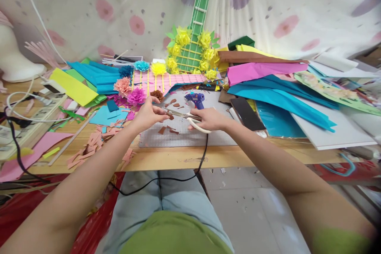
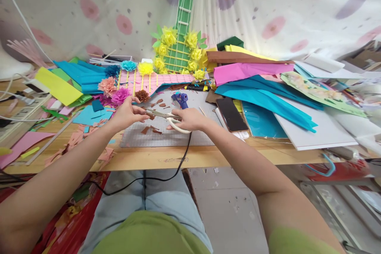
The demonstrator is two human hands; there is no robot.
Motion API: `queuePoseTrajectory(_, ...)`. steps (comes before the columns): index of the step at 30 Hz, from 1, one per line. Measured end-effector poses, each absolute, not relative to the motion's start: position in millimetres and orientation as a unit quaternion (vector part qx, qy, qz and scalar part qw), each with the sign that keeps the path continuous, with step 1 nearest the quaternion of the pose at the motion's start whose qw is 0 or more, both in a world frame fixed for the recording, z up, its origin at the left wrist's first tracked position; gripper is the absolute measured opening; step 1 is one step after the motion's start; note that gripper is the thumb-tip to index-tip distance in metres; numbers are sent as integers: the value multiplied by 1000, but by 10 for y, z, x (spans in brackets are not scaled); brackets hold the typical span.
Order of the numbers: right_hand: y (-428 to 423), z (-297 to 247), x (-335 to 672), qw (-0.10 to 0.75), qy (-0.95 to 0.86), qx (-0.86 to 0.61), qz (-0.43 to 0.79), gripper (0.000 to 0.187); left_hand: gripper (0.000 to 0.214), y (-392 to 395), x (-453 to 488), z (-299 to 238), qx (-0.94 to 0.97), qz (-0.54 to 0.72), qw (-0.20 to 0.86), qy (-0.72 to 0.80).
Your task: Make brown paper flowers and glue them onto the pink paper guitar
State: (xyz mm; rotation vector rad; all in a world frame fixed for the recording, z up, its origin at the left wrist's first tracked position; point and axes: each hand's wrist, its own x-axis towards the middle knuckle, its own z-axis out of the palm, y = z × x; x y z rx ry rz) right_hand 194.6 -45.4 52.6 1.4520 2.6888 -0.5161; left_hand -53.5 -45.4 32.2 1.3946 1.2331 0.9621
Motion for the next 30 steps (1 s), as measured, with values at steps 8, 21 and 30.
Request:
queuePoseTrajectory(8, -493, 502, 1926, 33, 865, 481, -139, 50, 65, -479, -490, 418, 575, 388, 511, 508)
queuePoseTrajectory(21, -471, 402, 1986, 7, 863, 493, -110, 50, 63, -455, -467, 416, 586, 370, 517, 502)
queuePoseTrajectory(30, -463, 328, 1990, -127, 813, 523, -223, 38, 63, -442, -474, 381, 539, 374, 512, 554)
